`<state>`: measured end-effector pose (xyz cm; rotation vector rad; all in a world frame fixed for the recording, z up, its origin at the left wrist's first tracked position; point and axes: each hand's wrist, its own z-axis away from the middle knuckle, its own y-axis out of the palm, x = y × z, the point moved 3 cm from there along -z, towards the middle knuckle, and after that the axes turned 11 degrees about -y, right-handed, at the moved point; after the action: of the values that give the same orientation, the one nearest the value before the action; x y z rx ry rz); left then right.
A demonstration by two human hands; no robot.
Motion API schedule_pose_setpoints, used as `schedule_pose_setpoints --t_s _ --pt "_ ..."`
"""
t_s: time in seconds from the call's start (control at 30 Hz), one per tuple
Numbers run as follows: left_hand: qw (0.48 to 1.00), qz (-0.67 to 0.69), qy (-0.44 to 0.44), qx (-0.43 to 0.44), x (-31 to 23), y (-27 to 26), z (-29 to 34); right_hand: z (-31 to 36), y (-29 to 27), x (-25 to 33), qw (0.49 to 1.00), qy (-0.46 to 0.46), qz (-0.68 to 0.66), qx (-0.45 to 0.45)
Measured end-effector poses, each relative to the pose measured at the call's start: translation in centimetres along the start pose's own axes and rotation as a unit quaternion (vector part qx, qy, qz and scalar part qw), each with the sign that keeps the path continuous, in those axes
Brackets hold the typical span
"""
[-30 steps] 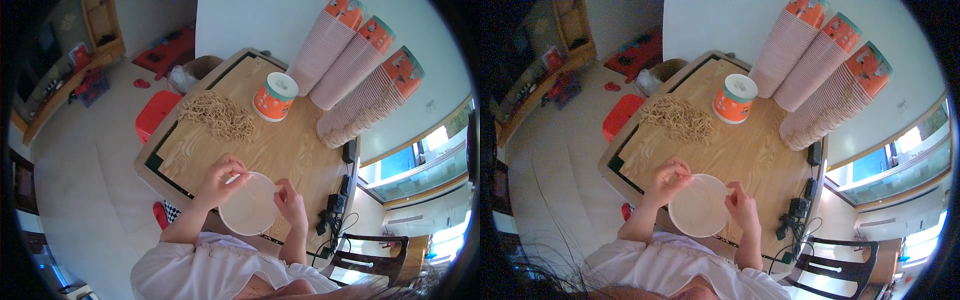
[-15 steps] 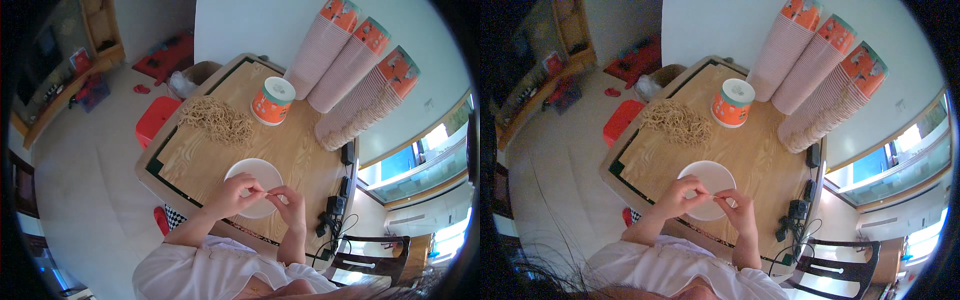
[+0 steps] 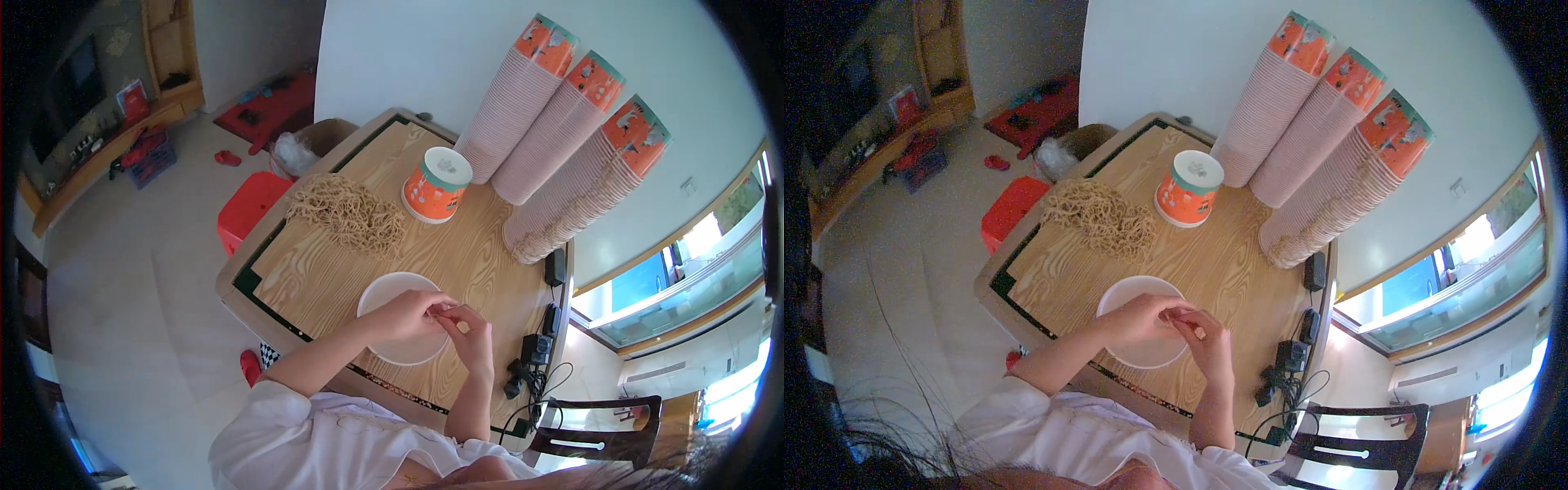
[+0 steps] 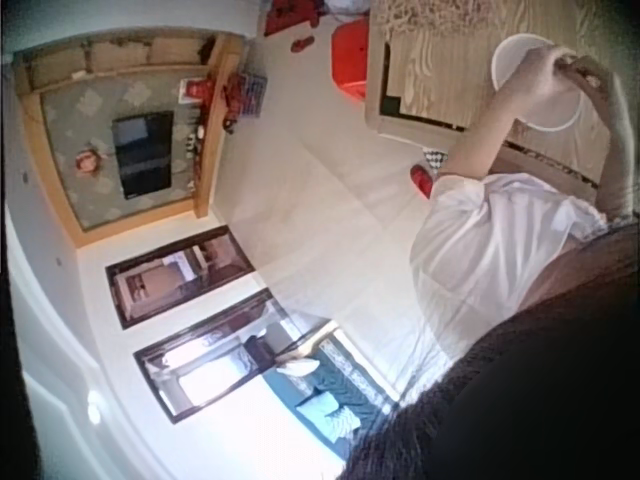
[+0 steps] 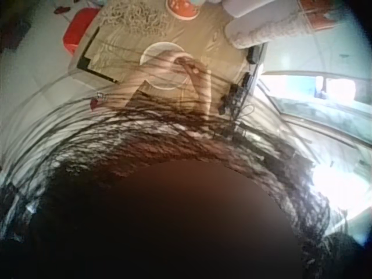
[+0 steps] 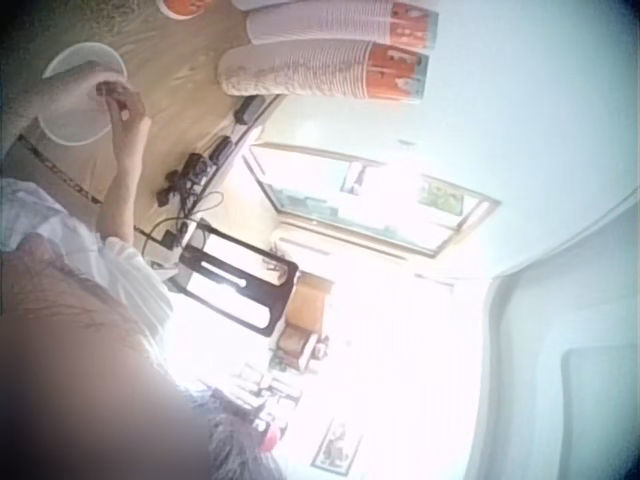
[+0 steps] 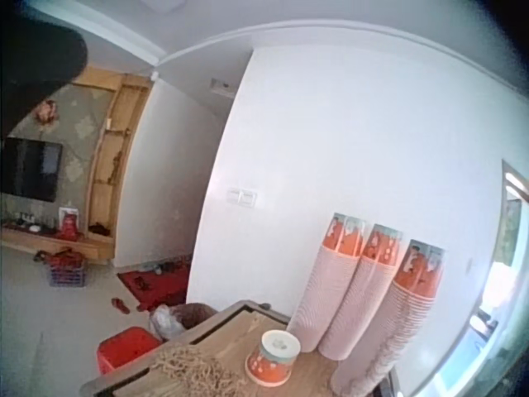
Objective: Placing tied bundles of material into paper cups and stacking the completed cups.
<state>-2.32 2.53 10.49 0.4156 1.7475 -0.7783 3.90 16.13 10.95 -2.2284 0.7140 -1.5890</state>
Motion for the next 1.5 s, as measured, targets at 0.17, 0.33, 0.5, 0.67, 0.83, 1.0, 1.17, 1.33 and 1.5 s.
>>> schedule_pose_setpoints --t_s 0.17,0.33,0.5,0.67,0.83,1.0,1.17,1.33,1.5 --pt "0.992 0.035 -0.106 0.059 2.5 -0.1 -1.5 -0.4 -0.5 -0.7 1.000 -0.024 -0.005 -0.012" --pt "0.995 -0.019 -0.087 0.034 2.1 -0.6 -1.9 -0.2 -0.9 -2.2 0.999 -0.038 -0.001 -0.016" --pt "0.999 -0.009 -0.008 0.040 3.4 0.4 -2.8 -0.6 -1.1 -2.6 0.999 -0.039 0.009 -0.025" --pt "0.982 0.117 -0.099 0.113 3.5 1.1 -3.9 -1.1 -0.5 -0.8 0.996 -0.067 0.063 -0.006" --pt "0.972 0.085 -0.191 0.103 4.4 0.7 -3.8 -0.8 -0.9 -1.7 0.994 -0.082 0.066 0.002" --pt "0.983 -0.003 -0.167 0.074 4.0 0.2 -3.7 -0.8 -0.9 -1.2 0.995 -0.089 0.050 0.007" --pt "0.983 -0.004 -0.166 0.082 4.5 0.2 -3.8 -0.5 -1.1 -2.0 0.998 -0.055 0.023 -0.010" --pt "0.987 0.000 -0.143 0.078 5.0 0.4 -3.6 -0.3 -1.4 -2.5 0.997 -0.073 0.028 -0.016" --pt "0.937 0.169 -0.273 0.140 5.8 1.2 -3.6 -0.1 -1.4 -3.0 0.997 -0.056 0.033 -0.029"
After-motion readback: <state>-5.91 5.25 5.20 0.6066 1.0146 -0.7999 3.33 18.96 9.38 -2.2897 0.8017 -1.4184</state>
